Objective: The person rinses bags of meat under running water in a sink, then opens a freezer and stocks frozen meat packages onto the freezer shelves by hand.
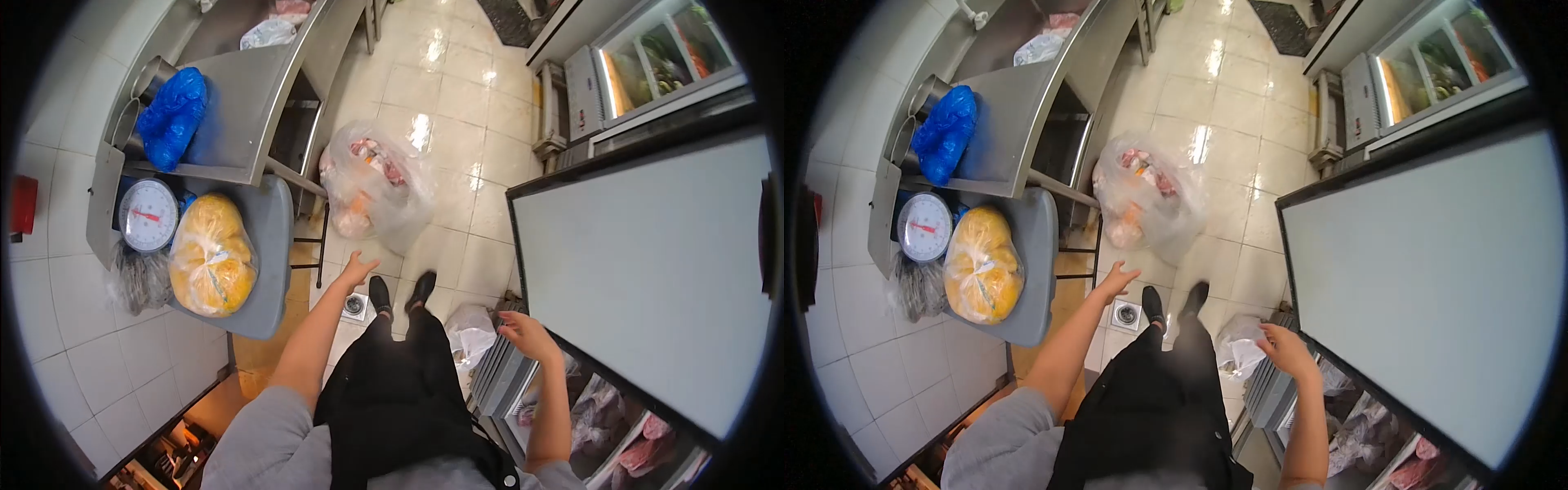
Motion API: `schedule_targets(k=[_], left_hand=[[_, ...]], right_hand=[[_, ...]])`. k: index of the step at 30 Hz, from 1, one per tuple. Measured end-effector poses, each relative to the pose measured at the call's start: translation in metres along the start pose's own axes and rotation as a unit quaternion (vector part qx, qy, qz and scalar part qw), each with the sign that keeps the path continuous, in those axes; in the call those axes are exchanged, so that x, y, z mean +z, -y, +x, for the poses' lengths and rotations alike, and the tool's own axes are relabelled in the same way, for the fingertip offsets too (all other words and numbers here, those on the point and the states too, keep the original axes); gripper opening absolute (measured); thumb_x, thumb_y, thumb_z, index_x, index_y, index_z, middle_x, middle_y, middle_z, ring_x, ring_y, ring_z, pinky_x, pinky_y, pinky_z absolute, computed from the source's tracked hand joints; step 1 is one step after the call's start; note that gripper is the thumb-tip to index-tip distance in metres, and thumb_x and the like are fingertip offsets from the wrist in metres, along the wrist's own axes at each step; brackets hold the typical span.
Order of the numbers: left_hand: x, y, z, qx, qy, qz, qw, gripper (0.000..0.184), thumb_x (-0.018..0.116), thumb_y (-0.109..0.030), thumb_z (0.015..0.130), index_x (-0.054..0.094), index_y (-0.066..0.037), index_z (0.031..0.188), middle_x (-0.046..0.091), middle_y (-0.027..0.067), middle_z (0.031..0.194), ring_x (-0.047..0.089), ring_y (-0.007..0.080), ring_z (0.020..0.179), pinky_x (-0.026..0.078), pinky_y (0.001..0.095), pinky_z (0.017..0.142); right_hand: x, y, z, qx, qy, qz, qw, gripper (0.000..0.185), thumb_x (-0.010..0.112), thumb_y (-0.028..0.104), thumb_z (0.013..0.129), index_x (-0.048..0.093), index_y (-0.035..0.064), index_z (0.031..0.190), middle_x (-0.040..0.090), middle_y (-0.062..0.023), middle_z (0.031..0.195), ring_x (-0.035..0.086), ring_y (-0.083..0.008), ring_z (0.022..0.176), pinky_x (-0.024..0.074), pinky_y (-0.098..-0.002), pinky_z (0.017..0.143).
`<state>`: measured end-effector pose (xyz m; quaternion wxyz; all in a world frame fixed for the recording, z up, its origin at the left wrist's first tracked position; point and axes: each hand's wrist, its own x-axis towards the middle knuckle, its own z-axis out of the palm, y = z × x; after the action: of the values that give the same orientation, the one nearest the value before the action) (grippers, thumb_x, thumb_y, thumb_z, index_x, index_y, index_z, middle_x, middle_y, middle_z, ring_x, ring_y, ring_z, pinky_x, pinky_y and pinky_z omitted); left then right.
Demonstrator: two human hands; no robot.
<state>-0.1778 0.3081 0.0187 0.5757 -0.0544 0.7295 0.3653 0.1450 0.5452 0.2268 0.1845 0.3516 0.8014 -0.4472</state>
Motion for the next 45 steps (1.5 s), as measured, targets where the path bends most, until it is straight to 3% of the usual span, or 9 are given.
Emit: schedule_targets(k=[10,16,25,27,31,35,38,41,45], left_hand=[[0.019,-0.056,0.146,-0.034,-0.057,-0.098,0.993,0.115,0.073,-0.047,0.066,-0.008,-0.009,0.139,0.016,0.0229,0.140,0.025,0.0361,0.128,0.029,0.0533,0.097],[0.031,-0.050,0.288,-0.068,-0.040,-0.171,0.982,0.128,0.074,-0.052,0.061,-0.021,-0.010,0.136,0.005,0.0231,0.143,0.014,0.0364,0.131,0.020,0.0527,0.103],[0.026,-0.010,0.414,-0.120,-0.278,-0.048,0.952,0.137,0.079,-0.050,0.054,-0.025,-0.010,0.135,-0.004,0.0287,0.142,0.003,0.0424,0.133,0.012,0.0559,0.103],[0.006,0.024,0.422,-0.058,-0.332,0.036,0.941,0.125,0.077,-0.041,0.059,-0.015,-0.009,0.137,0.021,0.0281,0.136,0.023,0.0388,0.126,0.014,0.0558,0.102],[-0.066,0.112,0.419,0.020,-0.403,0.002,0.915,0.058,0.060,-0.015,0.073,0.040,0.001,0.125,0.062,0.0178,0.101,0.061,0.0303,0.085,0.043,0.0445,0.081],[-0.094,0.082,0.373,0.102,-0.546,-0.239,0.797,0.018,0.047,-0.010,0.082,0.057,0.000,0.094,0.062,0.0117,0.083,0.052,0.0187,0.058,0.040,0.0298,0.051],[-0.096,0.015,0.310,0.085,-0.438,-0.441,0.779,0.013,0.043,-0.013,0.086,0.053,-0.006,0.080,0.051,0.0035,0.063,0.036,0.0106,0.047,0.028,0.0247,0.043],[-0.080,-0.028,0.263,0.130,-0.333,-0.464,0.810,0.019,0.042,-0.018,0.088,0.044,-0.011,0.072,0.033,-0.0023,0.053,0.026,0.0076,0.043,0.019,0.0243,0.040],[-0.072,-0.025,0.219,0.106,-0.343,-0.478,0.801,0.026,0.040,-0.022,0.090,0.037,-0.013,0.066,0.024,-0.0045,0.050,0.022,0.0072,0.042,0.016,0.0255,0.040]], right_hand=[[0.156,-0.098,0.281,0.081,0.069,0.100,0.989,0.043,0.063,0.022,0.075,0.052,0.0047,0.114,0.062,-0.0174,0.096,0.061,-0.0286,0.087,0.0475,-0.0353,0.078],[0.251,-0.161,0.457,-0.044,0.046,0.089,0.994,0.072,0.071,0.023,0.064,0.038,-0.0039,0.122,0.049,-0.0247,0.115,0.048,-0.0374,0.107,0.0408,-0.0417,0.089],[0.322,-0.104,0.603,-0.116,0.004,-0.062,0.991,0.096,0.077,0.028,0.061,0.021,0.0047,0.136,0.045,-0.0168,0.125,0.041,-0.0321,0.118,0.0241,-0.0495,0.102],[0.351,-0.085,0.607,-0.091,0.288,-0.077,0.950,0.094,0.076,0.032,0.061,0.024,0.0100,0.136,0.048,-0.0112,0.123,0.041,-0.0303,0.119,0.0189,-0.0545,0.103],[0.371,-0.045,0.557,-0.213,0.295,-0.020,0.931,0.086,0.073,0.037,0.063,0.029,0.0118,0.133,0.039,-0.0123,0.130,0.033,-0.0302,0.125,0.0160,-0.0555,0.103],[0.363,-0.049,0.565,-0.178,-0.131,-0.107,0.969,0.091,0.077,0.029,0.060,0.028,0.0120,0.134,0.028,-0.0165,0.136,0.024,-0.0360,0.127,0.0158,-0.0562,0.103],[0.318,-0.021,0.585,-0.208,-0.172,-0.114,0.956,0.087,0.074,0.027,0.062,0.029,0.0102,0.133,0.039,-0.0189,0.128,0.033,-0.0330,0.123,0.0156,-0.0558,0.103],[0.332,-0.017,0.599,-0.211,0.114,-0.142,0.960,0.071,0.067,0.022,0.067,0.036,0.0055,0.129,0.049,-0.0212,0.119,0.043,-0.0341,0.117,0.0260,-0.0495,0.101],[0.372,-0.019,0.565,-0.243,0.150,-0.096,0.953,0.036,0.049,0.015,0.074,0.055,0.0041,0.108,0.062,-0.0188,0.084,0.060,-0.0349,0.078,0.0482,-0.0434,0.067]])
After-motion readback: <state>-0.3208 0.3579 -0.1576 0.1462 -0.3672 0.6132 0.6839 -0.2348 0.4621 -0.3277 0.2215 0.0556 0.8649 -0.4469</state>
